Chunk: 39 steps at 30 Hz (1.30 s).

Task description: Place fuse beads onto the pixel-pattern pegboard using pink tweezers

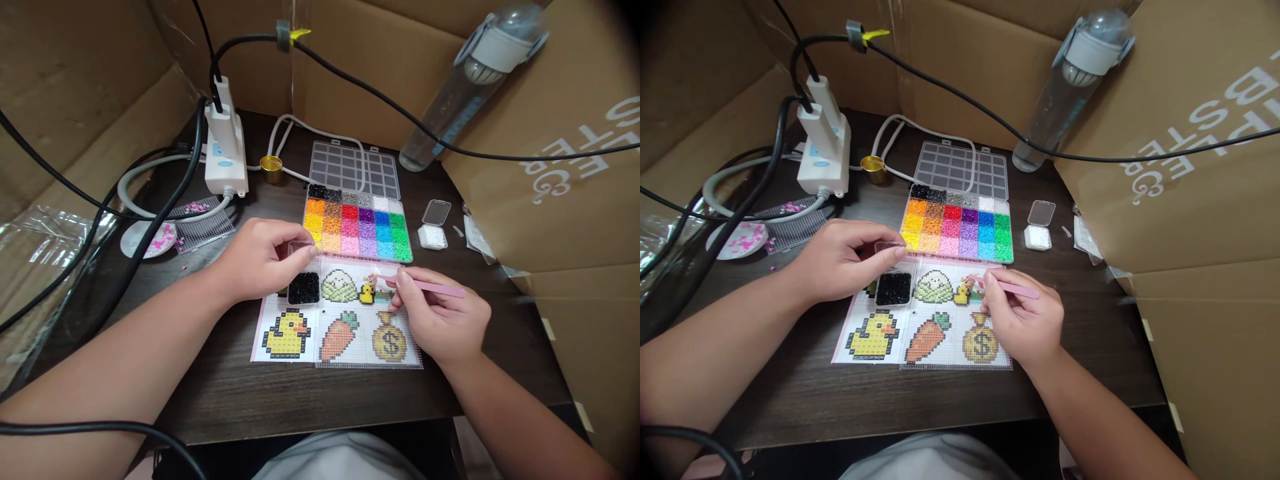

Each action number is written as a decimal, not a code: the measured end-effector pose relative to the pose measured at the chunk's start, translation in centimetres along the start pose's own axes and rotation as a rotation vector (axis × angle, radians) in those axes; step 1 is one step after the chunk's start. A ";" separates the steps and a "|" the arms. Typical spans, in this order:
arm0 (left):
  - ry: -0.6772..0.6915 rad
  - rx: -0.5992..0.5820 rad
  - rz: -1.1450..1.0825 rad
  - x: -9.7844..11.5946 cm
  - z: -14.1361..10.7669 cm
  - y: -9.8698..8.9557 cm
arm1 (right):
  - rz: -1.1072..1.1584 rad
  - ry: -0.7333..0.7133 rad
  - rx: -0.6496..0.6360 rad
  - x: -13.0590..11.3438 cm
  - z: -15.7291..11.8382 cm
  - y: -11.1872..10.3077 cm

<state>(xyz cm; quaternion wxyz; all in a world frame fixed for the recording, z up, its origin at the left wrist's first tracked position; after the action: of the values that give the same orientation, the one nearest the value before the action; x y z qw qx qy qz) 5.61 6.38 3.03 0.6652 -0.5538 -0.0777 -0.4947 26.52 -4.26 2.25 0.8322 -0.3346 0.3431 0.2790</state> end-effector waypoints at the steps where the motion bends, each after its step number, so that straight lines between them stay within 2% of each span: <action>1: 0.001 0.001 -0.001 0.0 0.0 0.0 | 0.008 0.000 0.001 0.1 0.0 0.0; 6: -0.009 0.003 -0.009 -0.2 -0.1 0.0 | 0.018 0.035 0.038 0.2 -0.1 -0.5; 10: 0.001 0.008 -0.024 -0.2 -0.2 0.2 | 0.060 0.070 0.077 -2.2 0.4 -0.6; 12: 0.007 0.013 -0.024 -0.2 -0.3 0.2 | 0.119 0.116 0.052 -3.7 0.7 0.3; 15: 0.016 0.014 -0.025 -0.1 -0.3 0.2 | 0.202 0.218 -0.096 -5.1 0.7 3.4; 19: 0.045 0.030 -0.040 0.1 -0.4 0.0 | 0.259 0.398 -0.302 -4.3 -0.5 7.4; 22: 0.060 0.037 -0.044 0.2 -0.5 0.0 | 0.233 0.449 -0.313 -3.4 -0.9 7.9; 25: 0.053 0.034 -0.043 0.1 -0.5 0.0 | 0.218 0.436 -0.290 -3.2 -0.8 7.2; 28: 0.041 0.030 -0.054 0.0 -0.5 0.1 | 0.207 0.370 -0.258 -3.4 -0.4 5.6; 31: 0.035 0.030 -0.057 -0.1 -0.4 0.1 | 0.201 0.174 -0.283 -4.2 -0.2 4.1; 35: 0.033 0.030 -0.056 -0.1 -0.4 0.0 | 0.255 -0.118 -0.431 -5.6 -1.6 3.9; 39: 0.038 0.034 -0.057 -0.2 -0.4 0.1 | 0.283 -0.226 -0.437 -6.1 -2.7 4.2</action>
<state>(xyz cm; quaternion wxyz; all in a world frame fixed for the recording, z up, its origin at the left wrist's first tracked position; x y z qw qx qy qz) 5.43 6.15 2.71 0.6616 -0.5306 -0.0890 -0.5223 18.89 -5.07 3.85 0.7260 -0.4217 0.2229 0.4954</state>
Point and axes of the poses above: each hand's wrist, its own z-axis towards the middle knuckle, its own y-axis out of the palm, x = y × z, the point moved 9 cm from there along z, towards the middle knuckle, and after that the axes turned 9 degrees about x, right-handed, at the moved point
